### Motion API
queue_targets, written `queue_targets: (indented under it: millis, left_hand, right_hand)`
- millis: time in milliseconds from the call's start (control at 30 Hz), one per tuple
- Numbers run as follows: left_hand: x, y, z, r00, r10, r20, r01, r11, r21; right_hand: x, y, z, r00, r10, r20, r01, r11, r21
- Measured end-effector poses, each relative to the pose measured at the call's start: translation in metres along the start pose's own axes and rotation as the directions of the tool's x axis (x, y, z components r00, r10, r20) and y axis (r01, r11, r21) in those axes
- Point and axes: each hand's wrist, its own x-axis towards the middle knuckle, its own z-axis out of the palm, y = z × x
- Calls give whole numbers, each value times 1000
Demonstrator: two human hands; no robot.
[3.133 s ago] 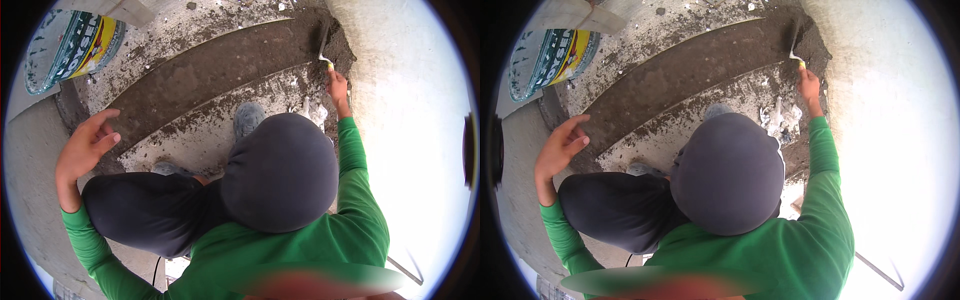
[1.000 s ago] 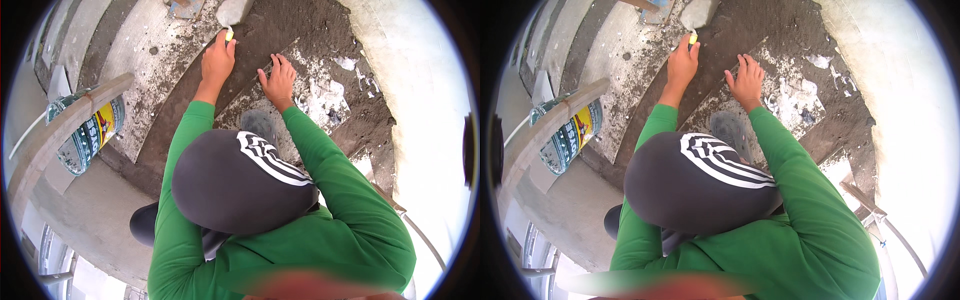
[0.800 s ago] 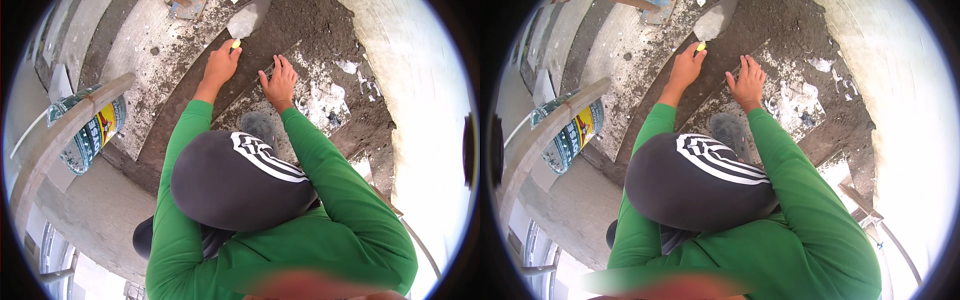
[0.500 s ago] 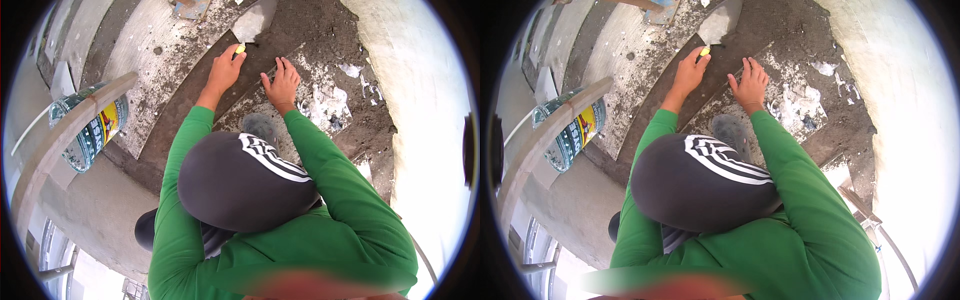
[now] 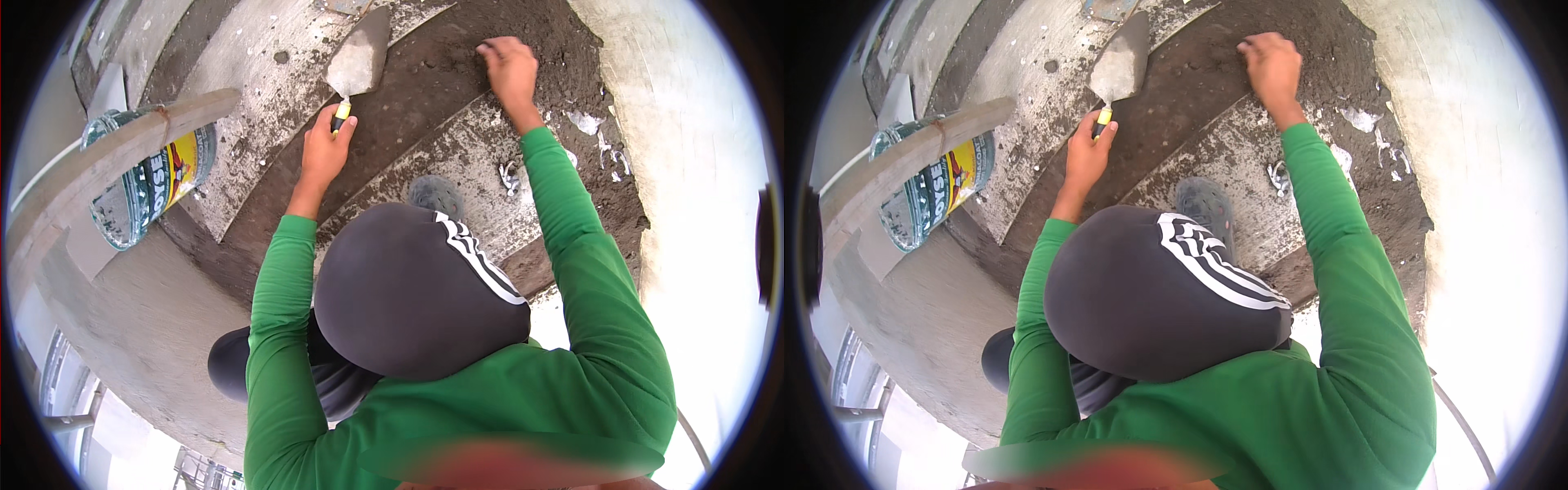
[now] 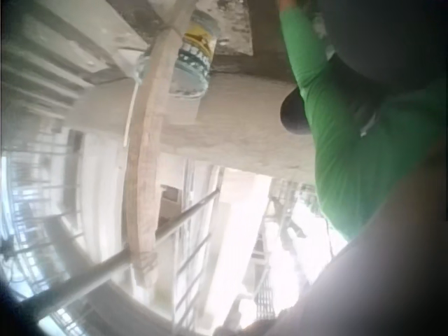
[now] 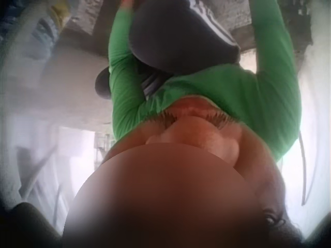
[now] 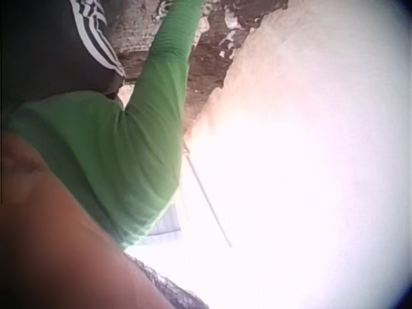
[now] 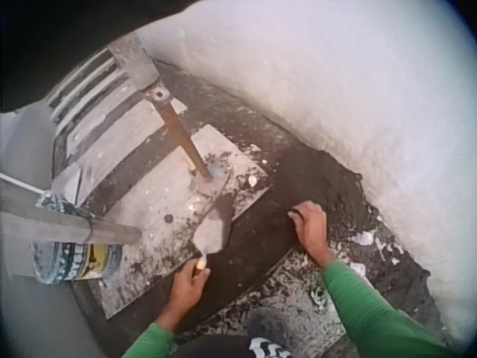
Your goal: The person uses a trowel to smooth and level a wet concrete surface on a set of stairs. They repeatedly scrape and spread the material to create a flat finish.
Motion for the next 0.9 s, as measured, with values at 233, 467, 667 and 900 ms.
queue_targets:
  millis: [233,467,667,900]
  left_hand:
    - [-24,-1,14,877,-135,461,344,847,-405]
    - [-27,27,46,997,55,51,-54,998,-12]
    - [-21,32,27,995,-56,77,54,998,34]
    - [-16,94,74,948,21,318,-137,928,348]
  right_hand:
    - [-15,39,-54,402,896,-190,-536,398,744]
    - [-128,-68,-5,992,-128,18,119,959,259]
    - [-152,-96,2,987,-142,70,125,970,211]
    - [-181,-72,12,973,-172,154,159,983,91]
